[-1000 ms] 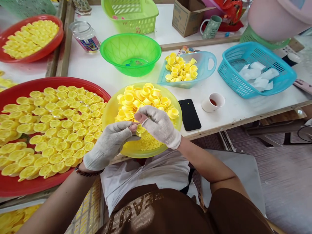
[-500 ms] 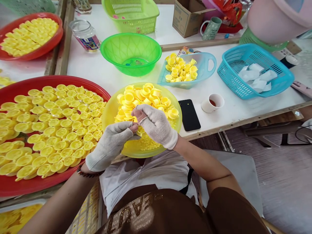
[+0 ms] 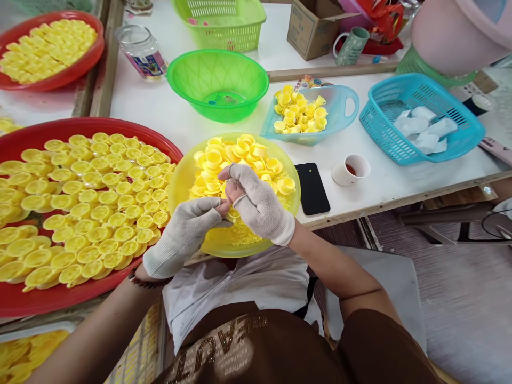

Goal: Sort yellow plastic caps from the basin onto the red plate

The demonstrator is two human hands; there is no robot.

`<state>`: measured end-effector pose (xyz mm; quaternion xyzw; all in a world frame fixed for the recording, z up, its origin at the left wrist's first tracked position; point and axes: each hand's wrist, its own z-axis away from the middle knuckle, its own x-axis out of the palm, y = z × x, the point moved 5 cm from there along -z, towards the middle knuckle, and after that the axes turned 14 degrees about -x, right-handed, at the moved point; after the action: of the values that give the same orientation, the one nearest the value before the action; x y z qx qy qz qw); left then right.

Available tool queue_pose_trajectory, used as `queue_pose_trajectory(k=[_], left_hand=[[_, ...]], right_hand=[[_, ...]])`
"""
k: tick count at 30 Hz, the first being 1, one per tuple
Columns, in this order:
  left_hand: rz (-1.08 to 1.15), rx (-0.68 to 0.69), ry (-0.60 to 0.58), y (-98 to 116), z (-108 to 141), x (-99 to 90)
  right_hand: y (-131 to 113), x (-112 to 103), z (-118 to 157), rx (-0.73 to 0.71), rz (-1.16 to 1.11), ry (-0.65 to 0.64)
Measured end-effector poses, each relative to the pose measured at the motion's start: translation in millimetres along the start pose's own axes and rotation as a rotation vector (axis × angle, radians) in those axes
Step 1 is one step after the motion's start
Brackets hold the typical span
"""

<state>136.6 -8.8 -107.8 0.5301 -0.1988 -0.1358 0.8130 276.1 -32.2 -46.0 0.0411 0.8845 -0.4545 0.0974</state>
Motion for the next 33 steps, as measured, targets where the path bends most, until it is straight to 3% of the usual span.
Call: queue_pose_trajectory(k=[5,9,15,20,23,26,28,33], left_hand=[[0.069,-0.008,0.061,2.1,7.9,-8.6],[0.012,0.016,0.110,4.7,12.8,-16.7],[-0.048,0.059,0.103,3.2,7.0,-12.9],[-0.042,0.068,0.097,8.0,11.9,-14.3],[-0.196,0.132,0.188,17.7,26.5,-28.9],[-0.406,0.215,0.371,28.3,49.2,-61.6],[-0.532,0.241,0.548,34.1,68.6,-96.9],[-0.869,0.202,1.127,45.9,117.5,-217.9]], right_hand=[[3.7,-6.8,4.1,0.095,-0.081,0.078],[7.8,-1.7,8.1,0.189,-0.260,0.059],[15.8,4.0,5.4,0.262,-0.391,0.092],[13.7,-7.7,13.4,0.314,-0.322,0.145],[13.8,-13.6,24.4,0.346,-0.080,0.031],[17.9,-11.7,31.0,0.210,0.358,-0.281],[21.4,-7.7,34.4,0.099,0.514,-0.412],[24.3,-2.0,37.4,0.042,0.589,-0.471]])
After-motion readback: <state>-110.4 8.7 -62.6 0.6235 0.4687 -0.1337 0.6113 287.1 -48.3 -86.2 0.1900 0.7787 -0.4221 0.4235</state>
